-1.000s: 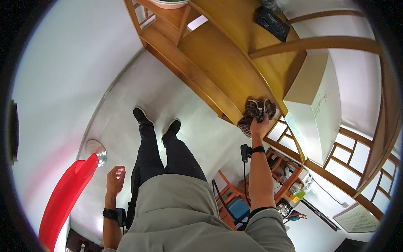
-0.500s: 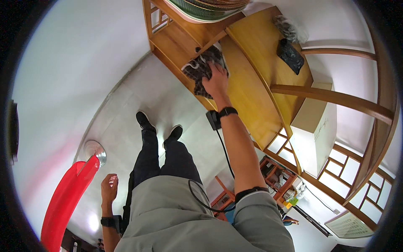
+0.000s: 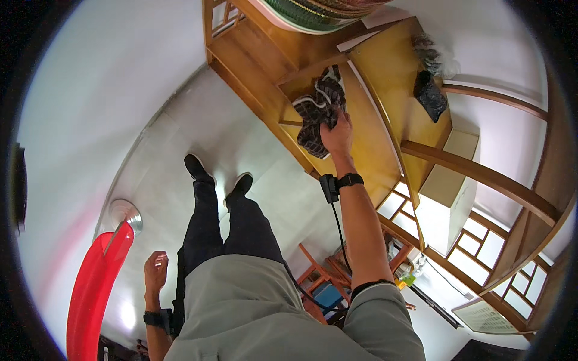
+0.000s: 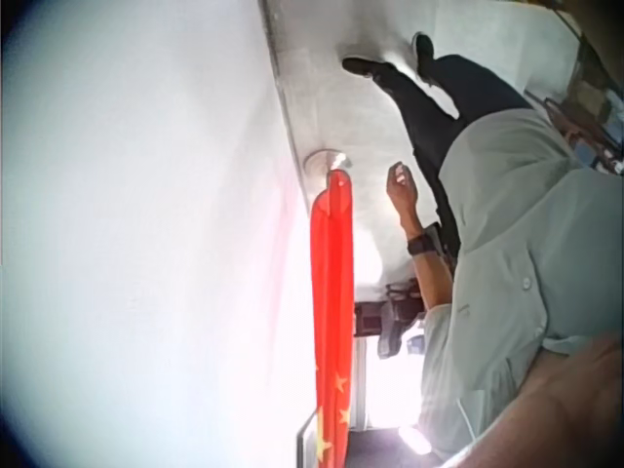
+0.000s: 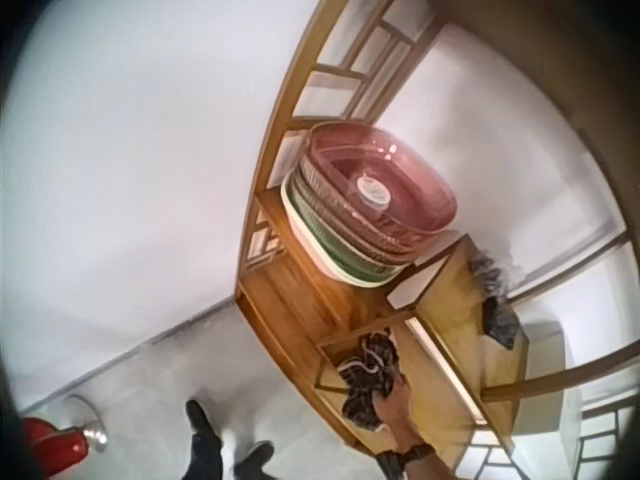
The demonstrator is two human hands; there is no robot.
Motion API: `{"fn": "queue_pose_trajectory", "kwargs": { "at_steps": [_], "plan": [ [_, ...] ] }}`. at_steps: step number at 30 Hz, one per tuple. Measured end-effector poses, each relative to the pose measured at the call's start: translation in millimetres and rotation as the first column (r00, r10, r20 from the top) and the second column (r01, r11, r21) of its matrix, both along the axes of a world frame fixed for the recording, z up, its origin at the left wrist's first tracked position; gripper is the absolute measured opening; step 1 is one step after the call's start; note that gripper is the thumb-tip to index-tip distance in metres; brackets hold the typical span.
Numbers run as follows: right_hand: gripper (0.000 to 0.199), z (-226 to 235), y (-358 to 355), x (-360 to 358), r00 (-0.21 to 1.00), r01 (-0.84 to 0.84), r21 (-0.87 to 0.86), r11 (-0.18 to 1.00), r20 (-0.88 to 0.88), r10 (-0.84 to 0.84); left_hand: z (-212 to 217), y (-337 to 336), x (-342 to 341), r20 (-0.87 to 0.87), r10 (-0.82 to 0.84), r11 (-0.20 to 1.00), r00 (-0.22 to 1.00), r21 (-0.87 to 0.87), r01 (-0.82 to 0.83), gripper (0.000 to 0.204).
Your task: Wiping down a large wooden tea table, a display shelf, and an executive office desk with a cleaning cloth.
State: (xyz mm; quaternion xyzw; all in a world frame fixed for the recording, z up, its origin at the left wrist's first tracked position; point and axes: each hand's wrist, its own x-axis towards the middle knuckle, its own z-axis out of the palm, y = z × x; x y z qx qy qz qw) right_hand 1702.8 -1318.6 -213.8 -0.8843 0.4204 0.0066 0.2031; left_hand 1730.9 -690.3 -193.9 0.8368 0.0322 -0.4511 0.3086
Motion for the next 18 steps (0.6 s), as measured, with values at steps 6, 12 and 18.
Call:
{"fn": "queue_pose_trajectory", "kwargs": {
  "at_steps": [6,12,18],
  "plan": [
    [0.061,-13,-18,41,0.993,-0.118,-0.222,0.968,0.003,0.122,-14,-9,6,-0.071,-0.05,0.999,0.996,0.0,0.05,0.022],
    [0.058,-16,-81,87,0.997,-0.076,-0.202,0.976,0.013,0.08,-23,-7,6,-0.085,-0.065,0.998,0.994,-0.008,0.064,0.022],
    [0.061,0,-82,101,0.978,0.09,-0.107,0.99,-0.178,-0.108,-31,12,-13,-0.095,-0.077,0.996,0.993,0.04,0.081,0.02]
  ]
}}
